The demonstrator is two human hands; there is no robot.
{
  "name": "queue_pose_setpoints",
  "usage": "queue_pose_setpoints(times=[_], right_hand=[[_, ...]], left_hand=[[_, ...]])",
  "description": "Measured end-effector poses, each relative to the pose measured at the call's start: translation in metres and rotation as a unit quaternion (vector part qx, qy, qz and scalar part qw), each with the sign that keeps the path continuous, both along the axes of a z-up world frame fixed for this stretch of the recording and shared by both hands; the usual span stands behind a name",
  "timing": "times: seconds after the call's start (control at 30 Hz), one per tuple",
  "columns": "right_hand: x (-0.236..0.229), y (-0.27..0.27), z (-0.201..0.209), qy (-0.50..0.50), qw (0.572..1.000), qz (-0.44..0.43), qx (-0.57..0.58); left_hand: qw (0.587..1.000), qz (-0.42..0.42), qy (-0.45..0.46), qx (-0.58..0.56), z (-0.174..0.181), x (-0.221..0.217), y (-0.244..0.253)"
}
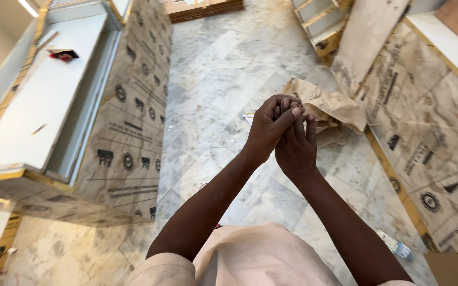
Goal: The person uses a hand plane to smooth the edge of a wooden furniture piece. They then use a utility knife to scrape and remove material from the edge of a white surface and a marble-like countertop.
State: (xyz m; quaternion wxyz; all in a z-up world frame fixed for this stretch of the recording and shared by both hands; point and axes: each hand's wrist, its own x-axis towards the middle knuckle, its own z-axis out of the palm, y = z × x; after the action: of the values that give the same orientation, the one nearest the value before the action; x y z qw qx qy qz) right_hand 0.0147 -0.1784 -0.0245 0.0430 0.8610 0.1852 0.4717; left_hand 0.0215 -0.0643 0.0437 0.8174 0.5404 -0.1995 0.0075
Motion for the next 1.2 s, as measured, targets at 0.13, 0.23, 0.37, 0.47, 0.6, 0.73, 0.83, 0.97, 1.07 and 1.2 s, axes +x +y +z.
queue_pose_setpoints(times=[0.13, 0.23, 0.37, 0.47, 0.6, 0.73, 0.83, 0.97, 1.07, 1.2], right_hand=[[-0.004, 0.016, 0.007, -0.003, 0.999, 0.046, 0.015], [-0.003, 0.032, 0.012, -0.008, 0.998, 0.061, 0.026], [-0.009, 0.043, 0.016, 0.01, 0.994, 0.079, 0.074], [-0.008, 0.046, 0.023, -0.014, 0.993, 0.062, 0.102], [-0.007, 0.045, 0.034, -0.037, 0.998, -0.024, 0.051], [-0.014, 0.047, 0.039, -0.009, 0.997, -0.016, 0.071], [-0.016, 0.046, 0.043, 0.009, 0.996, -0.023, 0.087], [-0.019, 0.046, 0.046, 0.011, 0.993, -0.014, 0.118], [-0.023, 0.045, 0.049, 0.034, 0.988, -0.004, 0.151], [-0.024, 0.046, 0.054, 0.047, 0.984, 0.0, 0.174]], left_hand=[[1.0, 0.002, 0.0, -0.027, 0.008, -0.006, 0.022], [0.999, -0.011, 0.006, -0.035, 0.013, -0.01, 0.042], [0.999, 0.001, 0.041, -0.029, 0.013, -0.021, 0.053], [0.999, 0.009, 0.031, 0.013, 0.011, -0.031, 0.057], [0.995, 0.084, 0.031, 0.05, 0.006, -0.036, 0.048], [0.983, 0.151, 0.064, 0.08, 0.004, -0.039, 0.038], [0.986, 0.133, -0.012, 0.097, 0.005, -0.041, 0.037], [0.995, 0.076, -0.003, 0.062, 0.008, -0.044, 0.039], [0.998, 0.045, -0.022, 0.042, 0.01, -0.046, 0.039], [0.999, 0.005, -0.026, 0.022, 0.014, -0.046, 0.042]])
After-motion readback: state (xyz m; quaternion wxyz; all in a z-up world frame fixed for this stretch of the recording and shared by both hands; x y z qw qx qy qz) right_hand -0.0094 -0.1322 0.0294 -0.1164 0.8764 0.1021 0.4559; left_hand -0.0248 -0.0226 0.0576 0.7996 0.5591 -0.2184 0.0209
